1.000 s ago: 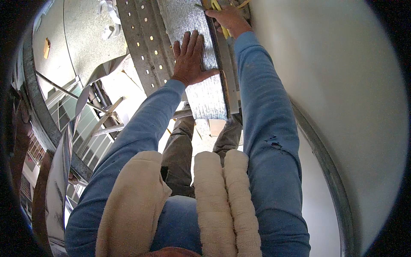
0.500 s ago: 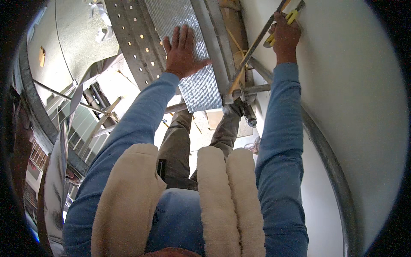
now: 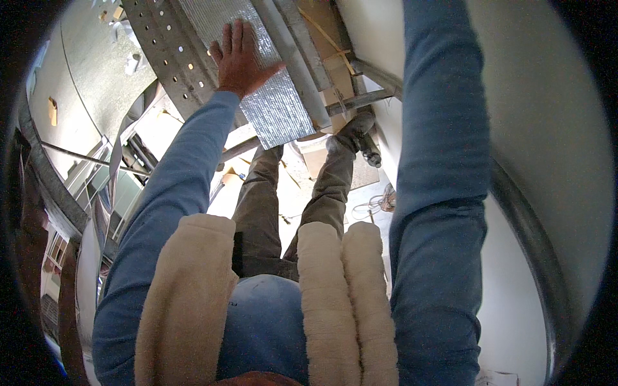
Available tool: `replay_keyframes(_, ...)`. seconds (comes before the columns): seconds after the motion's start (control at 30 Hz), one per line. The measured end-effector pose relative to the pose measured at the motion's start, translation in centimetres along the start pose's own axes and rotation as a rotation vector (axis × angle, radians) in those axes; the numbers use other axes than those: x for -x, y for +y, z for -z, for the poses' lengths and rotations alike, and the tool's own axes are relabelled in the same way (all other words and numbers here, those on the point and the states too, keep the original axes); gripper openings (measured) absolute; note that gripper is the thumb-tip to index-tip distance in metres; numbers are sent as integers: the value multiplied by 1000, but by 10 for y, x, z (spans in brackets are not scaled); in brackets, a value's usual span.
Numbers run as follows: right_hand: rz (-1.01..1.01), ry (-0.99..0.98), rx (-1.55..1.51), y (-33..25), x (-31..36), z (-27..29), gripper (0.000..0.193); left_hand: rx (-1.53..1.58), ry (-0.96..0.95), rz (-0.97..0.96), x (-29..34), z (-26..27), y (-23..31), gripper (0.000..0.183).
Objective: The person handles a long metal sheet, positions it on a scaffolding platform, and uses a yellow utility knife to cut or score the sheet. The person repeatedly adjusts the sheet's position and continues cutting along its length.
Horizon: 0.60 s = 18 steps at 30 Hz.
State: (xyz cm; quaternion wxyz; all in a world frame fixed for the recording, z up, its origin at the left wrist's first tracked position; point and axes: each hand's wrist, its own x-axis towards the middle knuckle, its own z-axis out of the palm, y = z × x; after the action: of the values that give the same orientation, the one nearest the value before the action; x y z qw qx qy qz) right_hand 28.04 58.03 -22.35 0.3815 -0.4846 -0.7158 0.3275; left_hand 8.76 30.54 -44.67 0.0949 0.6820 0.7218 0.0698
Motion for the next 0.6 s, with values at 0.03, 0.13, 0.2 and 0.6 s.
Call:
replay_keyframes(0.03,-234,-54,-114,12,13,3,48,34,1,5,1,-1,0,128)
replay_keyframes(0.13,-523,-278,-5,54,126,1,31,64,70,-20,2,-5,-2,130)
replay_keyframes(0.2,-755,-356,42,67,221,-3,33,45,65,-23,2,-8,-4,130)
replay_keyframes(0.6,-886,-620,-183,92,386,-32,32,25,86,-24,0,-8,-6,130)
